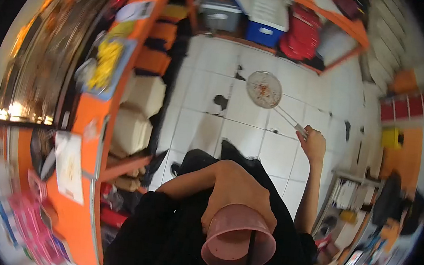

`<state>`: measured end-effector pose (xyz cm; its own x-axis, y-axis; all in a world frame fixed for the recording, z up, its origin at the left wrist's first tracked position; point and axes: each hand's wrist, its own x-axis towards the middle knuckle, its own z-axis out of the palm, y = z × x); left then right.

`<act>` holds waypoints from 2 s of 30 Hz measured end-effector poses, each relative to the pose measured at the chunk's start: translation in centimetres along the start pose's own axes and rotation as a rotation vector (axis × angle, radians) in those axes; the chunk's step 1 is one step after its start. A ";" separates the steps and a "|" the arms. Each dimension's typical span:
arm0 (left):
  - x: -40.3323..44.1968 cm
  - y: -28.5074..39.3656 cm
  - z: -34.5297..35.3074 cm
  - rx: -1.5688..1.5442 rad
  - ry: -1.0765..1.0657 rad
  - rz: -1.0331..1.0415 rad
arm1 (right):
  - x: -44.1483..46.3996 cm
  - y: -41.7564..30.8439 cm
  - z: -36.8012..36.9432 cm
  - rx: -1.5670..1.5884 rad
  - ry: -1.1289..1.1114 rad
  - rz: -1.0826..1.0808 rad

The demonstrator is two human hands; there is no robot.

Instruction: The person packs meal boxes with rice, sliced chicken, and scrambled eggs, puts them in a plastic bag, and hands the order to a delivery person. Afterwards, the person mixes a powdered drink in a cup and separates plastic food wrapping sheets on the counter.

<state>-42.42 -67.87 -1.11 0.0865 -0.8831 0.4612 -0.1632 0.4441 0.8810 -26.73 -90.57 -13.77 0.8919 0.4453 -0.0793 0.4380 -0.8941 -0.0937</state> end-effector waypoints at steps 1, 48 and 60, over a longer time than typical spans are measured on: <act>1.9 -1.2 -2.0 -0.069 -0.004 0.128 | -0.4 3.8 0.8 -0.018 0.024 0.096; 60.8 -48.3 -101.5 -0.436 -0.326 0.159 | 71.5 99.9 7.9 0.548 0.295 0.968; 63.6 -52.6 -130.7 -0.339 -0.157 0.152 | 99.0 119.0 4.0 0.407 0.200 0.655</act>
<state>100.09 -127.61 -4.27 -0.0691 -0.8042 0.5903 0.1727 0.5732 0.8010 113.24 -152.73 -36.77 0.9740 -0.2160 -0.0680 -0.2233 -0.8656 -0.4482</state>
